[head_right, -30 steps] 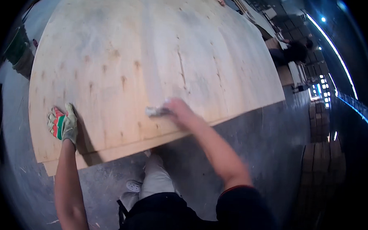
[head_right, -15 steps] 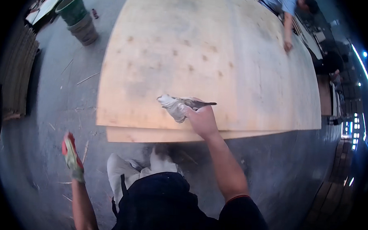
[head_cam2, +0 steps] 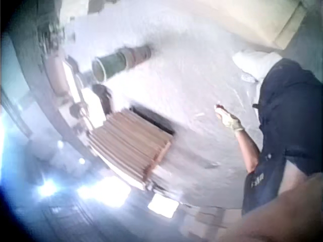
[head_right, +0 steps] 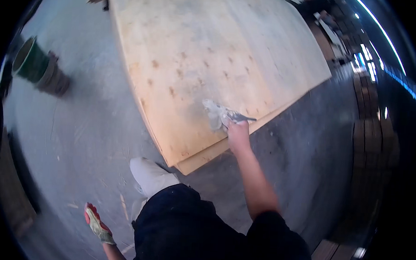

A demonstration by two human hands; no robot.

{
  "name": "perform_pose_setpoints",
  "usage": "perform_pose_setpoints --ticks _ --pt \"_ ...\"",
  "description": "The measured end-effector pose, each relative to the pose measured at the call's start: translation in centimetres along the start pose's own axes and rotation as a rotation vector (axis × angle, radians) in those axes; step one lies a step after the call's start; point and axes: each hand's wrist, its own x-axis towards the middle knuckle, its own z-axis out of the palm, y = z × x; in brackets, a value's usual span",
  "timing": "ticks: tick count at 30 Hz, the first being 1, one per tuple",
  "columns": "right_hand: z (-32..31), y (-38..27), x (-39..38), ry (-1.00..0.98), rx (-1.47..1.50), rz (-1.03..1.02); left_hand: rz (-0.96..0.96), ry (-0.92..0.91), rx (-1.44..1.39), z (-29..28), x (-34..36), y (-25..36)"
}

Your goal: Apply wood filler or patching compound to defects in plywood sheets using a putty knife.

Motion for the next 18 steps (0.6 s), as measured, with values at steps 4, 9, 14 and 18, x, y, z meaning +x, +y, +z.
perform_pose_setpoints --ticks 4,9,14,18 --pt "-3.9 1.4 -1.3 0.160 -0.435 -0.303 0.101 -0.295 0.096 12.3 9.8 7.4" --pt "2.6 3.0 -4.7 0.336 -0.281 -0.120 0.120 -0.563 0.066 22.0 20.9 14.3" --pt "12.8 3.7 -5.3 0.428 0.376 -0.016 0.127 -0.755 0.077 23.5 27.0 17.0" --pt "13.3 3.6 -5.5 0.353 0.103 -0.140 0.200 -0.838 0.070 24.3 26.6 17.0"
